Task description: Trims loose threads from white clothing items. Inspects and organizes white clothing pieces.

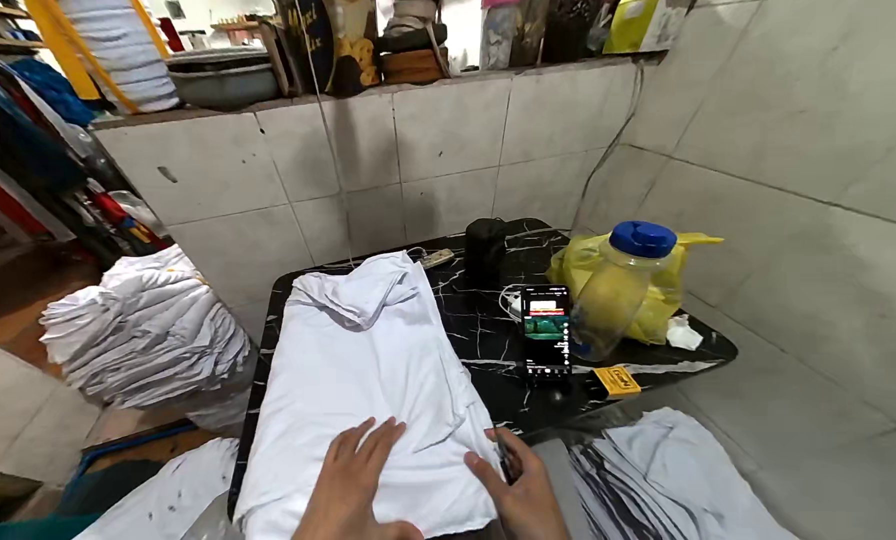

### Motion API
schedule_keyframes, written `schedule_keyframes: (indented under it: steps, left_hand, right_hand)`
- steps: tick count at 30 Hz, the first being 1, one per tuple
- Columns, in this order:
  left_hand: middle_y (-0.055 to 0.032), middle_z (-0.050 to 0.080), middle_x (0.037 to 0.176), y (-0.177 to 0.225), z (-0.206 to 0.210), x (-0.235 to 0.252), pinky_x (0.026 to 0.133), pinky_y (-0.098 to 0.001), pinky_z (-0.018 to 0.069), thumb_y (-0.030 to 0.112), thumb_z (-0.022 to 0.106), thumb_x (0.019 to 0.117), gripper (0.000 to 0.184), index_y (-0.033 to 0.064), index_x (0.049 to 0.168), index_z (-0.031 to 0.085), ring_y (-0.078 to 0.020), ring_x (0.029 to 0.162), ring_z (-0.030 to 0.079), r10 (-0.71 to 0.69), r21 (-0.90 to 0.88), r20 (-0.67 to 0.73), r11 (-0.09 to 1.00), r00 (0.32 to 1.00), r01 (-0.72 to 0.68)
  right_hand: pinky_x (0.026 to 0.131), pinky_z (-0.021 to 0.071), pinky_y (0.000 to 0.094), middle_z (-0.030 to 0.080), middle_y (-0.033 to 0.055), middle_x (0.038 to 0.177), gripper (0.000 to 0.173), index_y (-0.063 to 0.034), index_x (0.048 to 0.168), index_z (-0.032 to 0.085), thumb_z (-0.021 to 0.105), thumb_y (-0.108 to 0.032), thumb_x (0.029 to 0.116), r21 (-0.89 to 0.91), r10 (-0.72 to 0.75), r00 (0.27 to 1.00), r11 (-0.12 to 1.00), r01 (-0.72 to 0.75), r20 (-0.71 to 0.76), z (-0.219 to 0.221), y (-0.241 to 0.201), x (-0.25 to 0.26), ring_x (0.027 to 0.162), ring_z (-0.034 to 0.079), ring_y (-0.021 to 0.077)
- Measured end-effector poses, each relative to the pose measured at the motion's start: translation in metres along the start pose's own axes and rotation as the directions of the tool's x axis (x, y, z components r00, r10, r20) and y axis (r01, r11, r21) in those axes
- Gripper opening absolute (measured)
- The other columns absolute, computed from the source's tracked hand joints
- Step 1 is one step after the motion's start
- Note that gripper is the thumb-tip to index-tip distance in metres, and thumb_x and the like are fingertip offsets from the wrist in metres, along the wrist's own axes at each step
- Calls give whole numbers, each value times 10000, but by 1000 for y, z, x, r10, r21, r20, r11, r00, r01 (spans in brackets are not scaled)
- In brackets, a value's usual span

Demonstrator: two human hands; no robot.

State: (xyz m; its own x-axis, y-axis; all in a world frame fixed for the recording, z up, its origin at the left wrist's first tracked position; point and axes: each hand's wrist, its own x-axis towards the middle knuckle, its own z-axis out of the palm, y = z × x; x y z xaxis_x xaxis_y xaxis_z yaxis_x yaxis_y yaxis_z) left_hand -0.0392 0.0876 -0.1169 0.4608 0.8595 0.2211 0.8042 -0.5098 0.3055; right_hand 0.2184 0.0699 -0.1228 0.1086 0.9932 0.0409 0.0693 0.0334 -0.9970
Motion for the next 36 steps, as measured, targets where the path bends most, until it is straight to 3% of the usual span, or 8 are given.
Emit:
schedule_keyframes:
  steps: [4,10,13,17,23,28,33,36]
  left_hand:
    - [-223,462,1558,42,30,-3,1115,-707,316,766,839,529,1316,69,1564,421,-482,1420,428,-24,126,-60,992,998,31]
    - [-151,710,1195,74,59,36,930,-600,509,59,782,636,559,59,1193,731,-387,1117,666,-101,-51,-422,995,901,88]
    - [-119,739,1008,51,31,58,811,-577,573,148,819,729,366,69,1080,757,-329,948,713,-303,-306,-308,929,902,208]
    - [-86,733,1125,0,-9,71,990,-353,573,205,729,941,383,-16,1242,640,-126,1067,699,-574,-757,-193,603,796,251]
    - [-73,701,1170,-68,-59,55,888,-317,589,229,645,1016,431,29,1381,533,-91,999,692,-868,-926,-144,288,475,245]
    - [-123,688,1216,-26,-40,49,916,-358,598,217,696,978,581,-1,1455,446,-144,1049,698,-806,-911,-43,275,591,308]
    - [-147,665,1306,47,-3,40,1039,-471,531,437,846,802,708,-13,1301,623,-258,1224,638,-293,-451,-108,866,950,216]
    - [-260,501,1512,71,36,51,1066,-646,447,230,909,608,946,-59,1427,535,-504,1372,489,-27,-40,-172,999,985,21]
  right_hand:
    - [610,559,362,693,69,792,403,-8,1249,636,743,-189,905,-235,69,994,971,-47,85,-26,-13,0,616,630,143]
    - [539,557,281,662,9,712,371,5,1329,533,644,-61,980,74,-43,977,997,28,210,-12,-39,-12,556,619,90]
    - [545,563,271,715,52,803,328,23,1352,526,548,-71,1038,245,-147,971,965,99,188,-15,-30,-3,621,675,121]
    - [688,618,329,722,55,877,240,24,1196,649,583,-118,1014,-188,-173,985,968,165,-26,-39,7,11,748,708,137]
    - [725,586,445,721,118,862,336,25,1152,670,601,-281,1030,-398,52,999,916,-45,7,-46,19,-1,750,700,216]
    - [756,604,397,737,106,912,393,31,1286,575,684,-178,972,-184,66,997,980,-74,-49,-23,28,-4,797,716,176]
    - [586,550,210,676,-8,792,155,12,1034,668,726,-46,902,44,43,989,998,-37,-142,-14,-9,-3,638,631,28]
    - [598,523,169,651,-33,816,153,22,1039,654,668,18,886,110,-79,993,990,88,-88,1,-26,-3,648,592,-16]
